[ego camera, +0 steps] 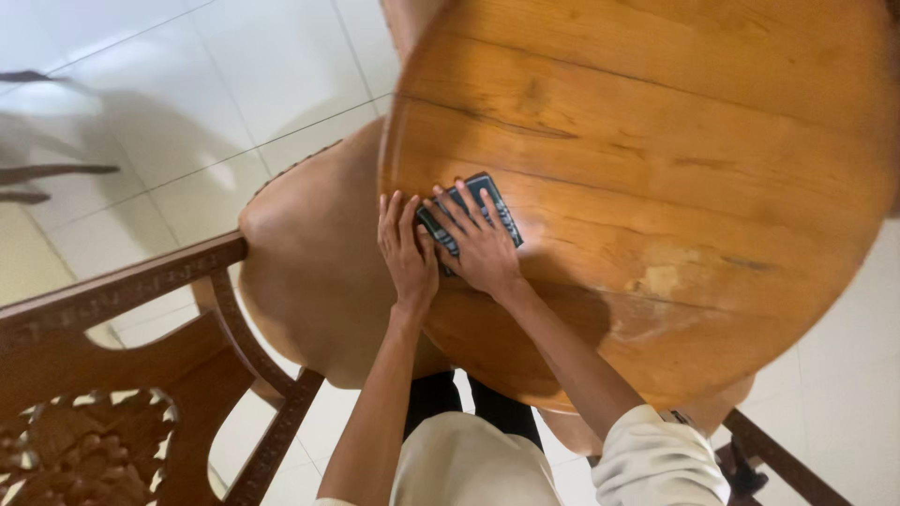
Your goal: The person wipes the surface of a round wooden table with a cloth.
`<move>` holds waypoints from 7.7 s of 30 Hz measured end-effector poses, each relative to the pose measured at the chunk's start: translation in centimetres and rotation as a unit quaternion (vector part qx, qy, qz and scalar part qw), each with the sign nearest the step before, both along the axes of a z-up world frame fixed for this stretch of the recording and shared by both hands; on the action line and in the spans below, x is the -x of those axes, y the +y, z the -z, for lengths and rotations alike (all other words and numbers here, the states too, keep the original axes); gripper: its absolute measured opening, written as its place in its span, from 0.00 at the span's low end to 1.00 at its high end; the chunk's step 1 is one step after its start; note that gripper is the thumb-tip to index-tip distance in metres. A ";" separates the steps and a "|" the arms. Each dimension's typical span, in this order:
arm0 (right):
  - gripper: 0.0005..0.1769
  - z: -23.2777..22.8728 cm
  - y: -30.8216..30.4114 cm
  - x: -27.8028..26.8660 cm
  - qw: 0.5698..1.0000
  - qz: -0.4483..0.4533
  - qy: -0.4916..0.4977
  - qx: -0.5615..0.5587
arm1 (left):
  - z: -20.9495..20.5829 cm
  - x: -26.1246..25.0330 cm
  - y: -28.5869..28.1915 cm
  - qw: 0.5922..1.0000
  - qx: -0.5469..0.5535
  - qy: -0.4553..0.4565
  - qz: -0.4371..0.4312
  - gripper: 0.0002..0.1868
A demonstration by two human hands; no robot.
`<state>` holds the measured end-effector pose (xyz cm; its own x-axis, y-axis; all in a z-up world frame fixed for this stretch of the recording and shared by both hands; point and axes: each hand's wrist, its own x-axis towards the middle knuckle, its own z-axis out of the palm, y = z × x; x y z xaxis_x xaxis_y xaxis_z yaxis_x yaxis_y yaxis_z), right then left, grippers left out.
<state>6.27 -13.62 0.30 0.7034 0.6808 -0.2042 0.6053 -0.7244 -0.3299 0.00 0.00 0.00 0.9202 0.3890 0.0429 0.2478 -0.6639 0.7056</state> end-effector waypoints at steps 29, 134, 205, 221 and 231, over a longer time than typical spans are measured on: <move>0.40 1.9 -37.0 -3.9 0.815 0.574 -0.028 0.072 | 2.2 -11.2 -17.1 0.945 -0.211 0.098 0.229 0.32; 0.37 1.3 -41.2 -8.0 0.838 0.540 -0.004 0.072 | 1.5 -9.2 -23.8 0.879 -0.223 0.119 0.404 0.31; 0.42 3.8 -44.9 -0.5 0.726 0.678 -0.006 0.114 | 2.3 -9.3 -23.5 0.907 -0.184 0.075 0.371 0.29; 0.38 0.2 -29.1 -1.6 0.883 0.468 0.024 0.016 | 2.5 -8.9 -23.1 0.909 -0.178 0.047 0.373 0.28; 0.37 0.3 -26.1 6.3 0.895 0.442 0.047 0.036 | 2.6 -9.0 -22.9 0.908 -0.177 0.055 0.375 0.27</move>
